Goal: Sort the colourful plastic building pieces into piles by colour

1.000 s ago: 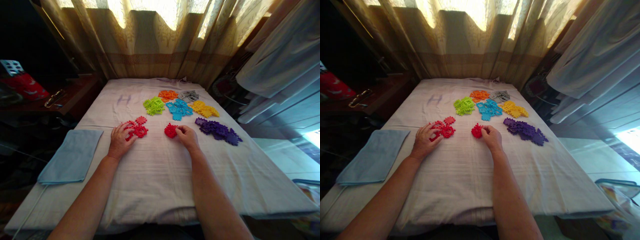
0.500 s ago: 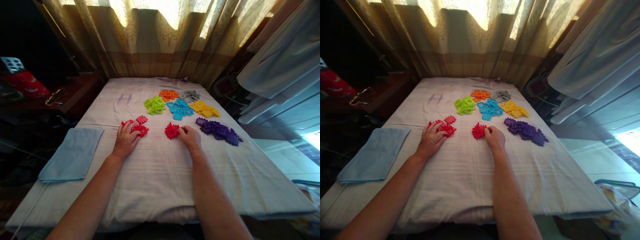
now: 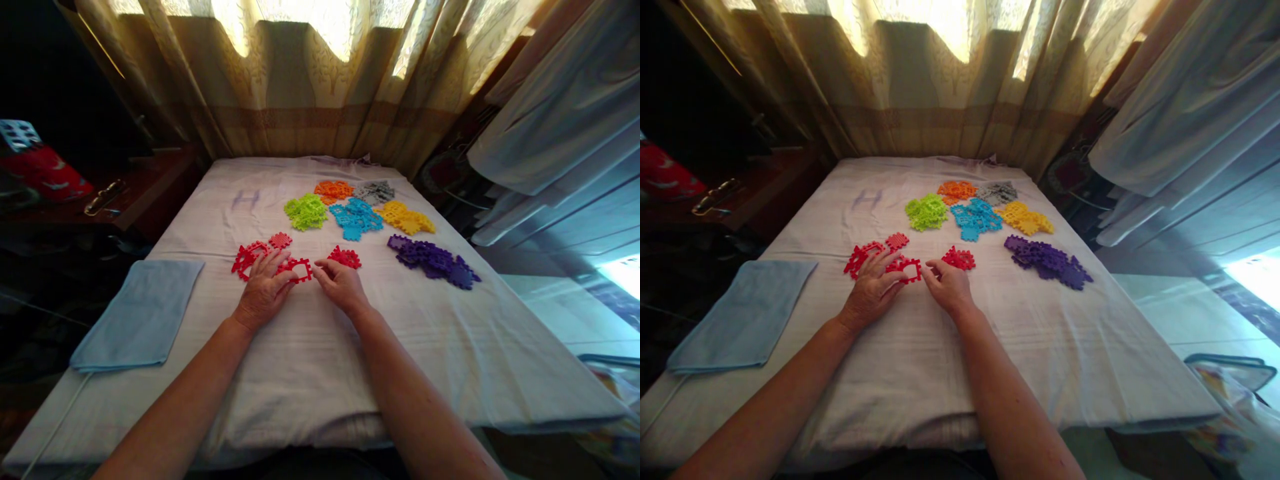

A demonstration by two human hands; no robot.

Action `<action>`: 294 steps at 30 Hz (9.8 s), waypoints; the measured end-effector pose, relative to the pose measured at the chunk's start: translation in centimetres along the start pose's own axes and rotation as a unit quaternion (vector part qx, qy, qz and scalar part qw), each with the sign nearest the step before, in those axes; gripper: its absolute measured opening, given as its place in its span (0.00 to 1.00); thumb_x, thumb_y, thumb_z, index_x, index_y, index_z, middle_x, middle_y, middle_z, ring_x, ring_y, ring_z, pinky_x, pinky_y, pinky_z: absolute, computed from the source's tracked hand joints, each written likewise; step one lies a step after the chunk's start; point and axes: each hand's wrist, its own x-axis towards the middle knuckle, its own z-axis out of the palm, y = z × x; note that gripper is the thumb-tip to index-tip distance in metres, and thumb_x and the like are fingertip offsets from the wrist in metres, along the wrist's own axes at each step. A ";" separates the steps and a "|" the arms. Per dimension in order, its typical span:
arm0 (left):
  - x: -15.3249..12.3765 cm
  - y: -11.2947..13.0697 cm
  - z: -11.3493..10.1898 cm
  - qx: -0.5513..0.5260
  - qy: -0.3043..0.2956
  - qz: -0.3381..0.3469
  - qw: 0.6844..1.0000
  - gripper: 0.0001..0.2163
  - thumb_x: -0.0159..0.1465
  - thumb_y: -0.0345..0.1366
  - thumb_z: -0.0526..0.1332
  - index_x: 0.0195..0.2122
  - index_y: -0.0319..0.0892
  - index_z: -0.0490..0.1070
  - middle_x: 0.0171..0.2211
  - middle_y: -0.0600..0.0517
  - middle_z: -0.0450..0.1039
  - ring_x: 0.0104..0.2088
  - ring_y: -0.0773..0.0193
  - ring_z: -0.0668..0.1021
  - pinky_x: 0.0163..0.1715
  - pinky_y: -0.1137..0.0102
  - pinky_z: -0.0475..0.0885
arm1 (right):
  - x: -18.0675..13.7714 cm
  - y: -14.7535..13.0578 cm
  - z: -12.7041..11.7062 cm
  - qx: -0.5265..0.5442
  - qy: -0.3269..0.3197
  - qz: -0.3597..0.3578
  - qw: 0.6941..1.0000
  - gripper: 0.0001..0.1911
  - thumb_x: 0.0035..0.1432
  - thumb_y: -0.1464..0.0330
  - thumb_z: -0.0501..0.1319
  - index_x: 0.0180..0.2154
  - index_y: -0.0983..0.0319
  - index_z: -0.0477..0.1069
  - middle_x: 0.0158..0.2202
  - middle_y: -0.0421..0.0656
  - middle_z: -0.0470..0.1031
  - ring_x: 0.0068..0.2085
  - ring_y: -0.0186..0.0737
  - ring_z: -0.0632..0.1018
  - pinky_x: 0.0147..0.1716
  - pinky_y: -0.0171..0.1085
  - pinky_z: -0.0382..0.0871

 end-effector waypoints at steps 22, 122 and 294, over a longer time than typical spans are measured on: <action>-0.2 -2.9 -0.7 0.039 0.031 -0.138 0.989 0.10 0.65 0.36 0.55 0.43 0.46 0.74 0.56 0.48 0.74 0.60 0.54 0.71 0.62 0.52 0.59 | 0.4 0.1 0.1 -0.168 -0.009 -0.145 0.975 0.23 0.55 0.62 0.64 0.52 0.59 0.73 0.60 0.50 0.71 0.62 0.52 0.67 0.60 0.52 0.60; -0.1 -3.7 -1.5 0.146 -0.073 -0.268 0.949 0.14 0.67 0.42 0.54 0.48 0.46 0.76 0.64 0.42 0.63 0.65 0.47 0.62 0.64 0.48 0.54 | 1.7 4.7 -6.5 -0.179 0.245 0.137 0.943 0.14 0.51 0.61 0.56 0.30 0.61 0.78 0.31 0.47 0.79 0.32 0.43 0.75 0.34 0.38 0.65; 4.3 6.7 3.3 0.055 -0.071 -0.168 0.982 0.14 0.60 0.47 0.64 0.43 0.46 0.73 0.61 0.44 0.69 0.65 0.46 0.65 0.65 0.44 0.51 | 2.9 6.2 -5.6 -0.135 0.228 0.151 0.953 0.14 0.55 0.65 0.56 0.33 0.61 0.79 0.33 0.47 0.81 0.33 0.43 0.76 0.35 0.37 0.65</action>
